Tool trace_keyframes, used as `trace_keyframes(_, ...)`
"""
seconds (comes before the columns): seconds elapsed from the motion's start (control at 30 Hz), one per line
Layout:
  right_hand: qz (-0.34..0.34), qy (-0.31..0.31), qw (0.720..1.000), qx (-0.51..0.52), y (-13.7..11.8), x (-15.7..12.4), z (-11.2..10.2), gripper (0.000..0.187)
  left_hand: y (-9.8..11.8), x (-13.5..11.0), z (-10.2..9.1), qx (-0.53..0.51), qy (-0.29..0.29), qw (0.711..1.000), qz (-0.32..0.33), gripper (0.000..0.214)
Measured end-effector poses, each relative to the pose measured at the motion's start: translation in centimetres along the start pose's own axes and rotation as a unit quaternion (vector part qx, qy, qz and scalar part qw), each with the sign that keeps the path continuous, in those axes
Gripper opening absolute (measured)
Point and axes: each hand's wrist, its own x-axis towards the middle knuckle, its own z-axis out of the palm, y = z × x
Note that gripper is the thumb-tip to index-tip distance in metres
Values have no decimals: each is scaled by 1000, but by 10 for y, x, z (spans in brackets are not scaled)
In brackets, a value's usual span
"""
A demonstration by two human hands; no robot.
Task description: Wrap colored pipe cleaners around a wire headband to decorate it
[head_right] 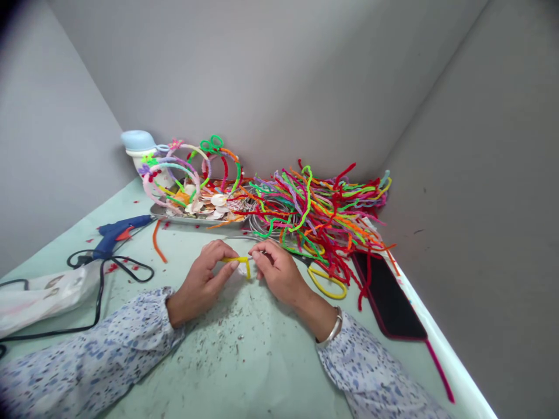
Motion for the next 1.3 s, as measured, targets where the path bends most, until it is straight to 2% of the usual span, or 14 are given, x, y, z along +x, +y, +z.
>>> trace_keyframes(0.23,-35,5,998,-47,-1,-2,3,19,4,0,-1,20,-6,1000,2,15)
trace_keyframes(0.43,-43,-1,998,-34,0,0,8,16,2,2,2,48,-1,999,-8,16)
trace_keyframes(0.63,-91,2,990,-109,-3,0,7,10,2,2,2,57,-6,998,-5,17)
trace_keyframes(0.8,-113,7,983,-143,-4,-1,6,11,3,2,0,54,-39,998,-2,21)
trace_keyframes(1.03,-113,2,984,-140,-2,-4,6,10,2,3,0,57,-43,997,4,24)
trace_keyframes(1.3,-133,11,982,-135,-6,-2,7,10,6,2,0,30,-23,999,-8,23)
